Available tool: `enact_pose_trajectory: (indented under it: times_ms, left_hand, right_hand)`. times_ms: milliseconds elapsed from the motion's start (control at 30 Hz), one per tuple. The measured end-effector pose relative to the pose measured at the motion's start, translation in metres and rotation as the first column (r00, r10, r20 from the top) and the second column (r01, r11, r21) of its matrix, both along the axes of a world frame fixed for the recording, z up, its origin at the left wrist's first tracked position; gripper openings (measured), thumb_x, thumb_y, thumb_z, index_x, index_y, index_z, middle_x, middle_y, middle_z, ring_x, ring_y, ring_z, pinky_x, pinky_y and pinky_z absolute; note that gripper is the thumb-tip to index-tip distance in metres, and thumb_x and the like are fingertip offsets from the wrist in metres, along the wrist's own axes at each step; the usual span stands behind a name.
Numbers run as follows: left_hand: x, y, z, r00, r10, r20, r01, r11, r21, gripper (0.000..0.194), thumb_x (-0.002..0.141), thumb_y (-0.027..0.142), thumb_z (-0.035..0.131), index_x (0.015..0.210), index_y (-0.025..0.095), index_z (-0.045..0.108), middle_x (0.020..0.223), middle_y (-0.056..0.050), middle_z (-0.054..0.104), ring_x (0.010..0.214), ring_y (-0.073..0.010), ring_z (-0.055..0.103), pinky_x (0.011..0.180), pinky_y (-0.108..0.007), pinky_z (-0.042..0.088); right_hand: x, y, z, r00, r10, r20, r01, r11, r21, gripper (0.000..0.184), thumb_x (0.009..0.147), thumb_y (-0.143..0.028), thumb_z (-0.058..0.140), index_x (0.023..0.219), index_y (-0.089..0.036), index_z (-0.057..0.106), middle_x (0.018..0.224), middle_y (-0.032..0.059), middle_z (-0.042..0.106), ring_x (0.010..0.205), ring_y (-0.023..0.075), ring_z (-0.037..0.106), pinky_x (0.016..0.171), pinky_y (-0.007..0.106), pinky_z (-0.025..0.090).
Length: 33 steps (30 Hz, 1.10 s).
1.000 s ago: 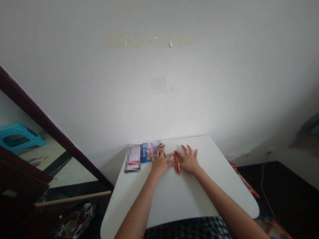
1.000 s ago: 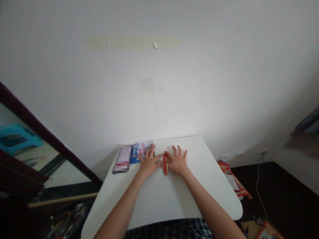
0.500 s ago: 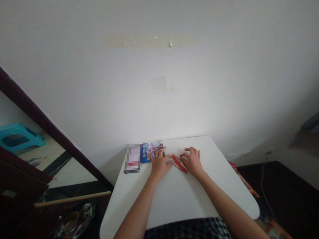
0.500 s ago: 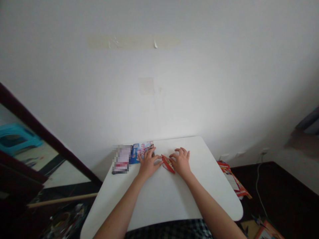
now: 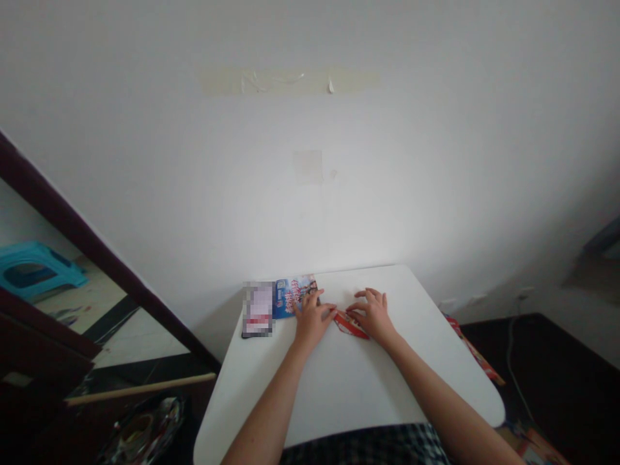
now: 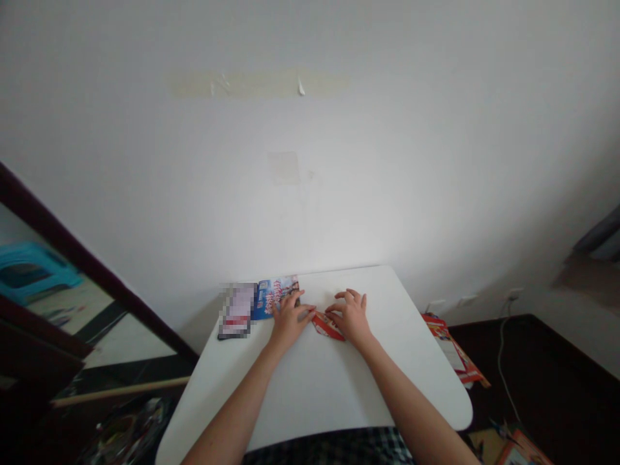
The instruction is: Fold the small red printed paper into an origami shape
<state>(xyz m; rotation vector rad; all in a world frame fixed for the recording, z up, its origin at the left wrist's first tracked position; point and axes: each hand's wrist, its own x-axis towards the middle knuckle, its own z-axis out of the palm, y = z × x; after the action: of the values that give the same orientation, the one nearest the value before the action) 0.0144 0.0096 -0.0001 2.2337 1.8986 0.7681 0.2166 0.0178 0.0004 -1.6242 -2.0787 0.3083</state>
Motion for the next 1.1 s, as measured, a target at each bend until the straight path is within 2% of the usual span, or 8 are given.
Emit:
enact_pose_trajectory:
  times_ms: [333, 467, 633, 767, 900, 1100]
  left_hand:
    - [-0.001, 0.003, 0.001, 0.999, -0.006, 0.05, 0.006, 1.0, -0.004, 0.005, 0.08, 0.03, 0.074, 0.085, 0.03, 0.076, 0.144, -0.003, 0.053, 0.138, -0.0303, 0.04, 0.116, -0.068, 0.017]
    - [-0.002, 0.004, -0.003, 0.997, -0.003, 0.075, 0.001, 1.0, 0.027, 0.005, 0.079, 0.026, 0.074, 0.083, 0.028, 0.074, 0.142, -0.004, 0.054, 0.137, -0.0304, 0.042, 0.115, -0.07, 0.018]
    - [-0.003, 0.007, -0.005, 0.99, 0.031, 0.138, -0.044, 0.994, 0.095, 0.004, 0.079, 0.023, 0.073, 0.081, 0.026, 0.072, 0.137, -0.005, 0.059, 0.132, -0.0296, 0.048, 0.114, -0.067, 0.024]
    - [-0.004, 0.009, -0.006, 0.984, 0.033, 0.173, -0.061, 0.986, 0.158, 0.004, 0.079, 0.023, 0.072, 0.083, 0.025, 0.072, 0.134, -0.006, 0.061, 0.129, -0.0287, 0.05, 0.114, -0.061, 0.025]
    - [-0.006, 0.01, -0.008, 0.984, 0.025, 0.178, -0.061, 0.979, 0.197, 0.004, 0.081, 0.026, 0.072, 0.084, 0.026, 0.072, 0.133, -0.006, 0.06, 0.127, -0.0273, 0.05, 0.114, -0.056, 0.026]
    - [-0.007, 0.011, -0.007, 0.984, 0.029, 0.175, -0.068, 0.973, 0.222, 0.026, 0.081, 0.028, 0.071, 0.108, 0.029, 0.07, 0.135, -0.006, 0.057, 0.128, -0.0268, 0.049, 0.111, -0.05, 0.032]
  right_hand:
    - [0.001, -0.001, 0.0, 1.0, -0.007, -0.031, 0.007, 1.0, 0.009, 0.016, 0.087, -0.04, 0.065, 0.097, -0.035, 0.077, 0.129, 0.0046, 0.06, 0.135, 0.0317, 0.035, 0.113, 0.063, 0.018]
    - [0.003, 0.005, -0.009, 0.998, -0.001, -0.065, 0.004, 0.999, 0.034, 0.015, 0.085, -0.039, 0.068, 0.094, -0.033, 0.077, 0.127, 0.0046, 0.062, 0.134, 0.0312, 0.037, 0.114, 0.062, 0.017]
    - [0.01, 0.015, -0.024, 0.986, 0.046, -0.157, -0.025, 0.991, 0.132, 0.015, 0.085, -0.038, 0.067, 0.086, -0.03, 0.079, 0.122, 0.0067, 0.065, 0.13, 0.032, 0.039, 0.112, 0.056, 0.03]
    - [0.015, 0.019, -0.031, 0.97, 0.128, -0.206, -0.092, 0.98, 0.179, 0.016, 0.084, -0.042, 0.069, 0.082, -0.03, 0.078, 0.121, 0.0062, 0.065, 0.129, 0.0317, 0.04, 0.11, 0.053, 0.035]
    - [0.016, 0.021, -0.035, 0.955, 0.158, -0.249, -0.106, 0.972, 0.211, 0.015, 0.084, -0.04, 0.068, 0.078, -0.029, 0.076, 0.117, 0.0061, 0.067, 0.127, 0.0303, 0.042, 0.108, 0.051, 0.039]
    - [0.02, 0.023, -0.031, 0.933, 0.107, -0.343, 0.002, 0.953, 0.304, 0.022, 0.087, -0.044, 0.065, 0.08, -0.027, 0.076, 0.106, 0.0081, 0.069, 0.119, 0.0295, 0.048, 0.102, 0.049, 0.042]
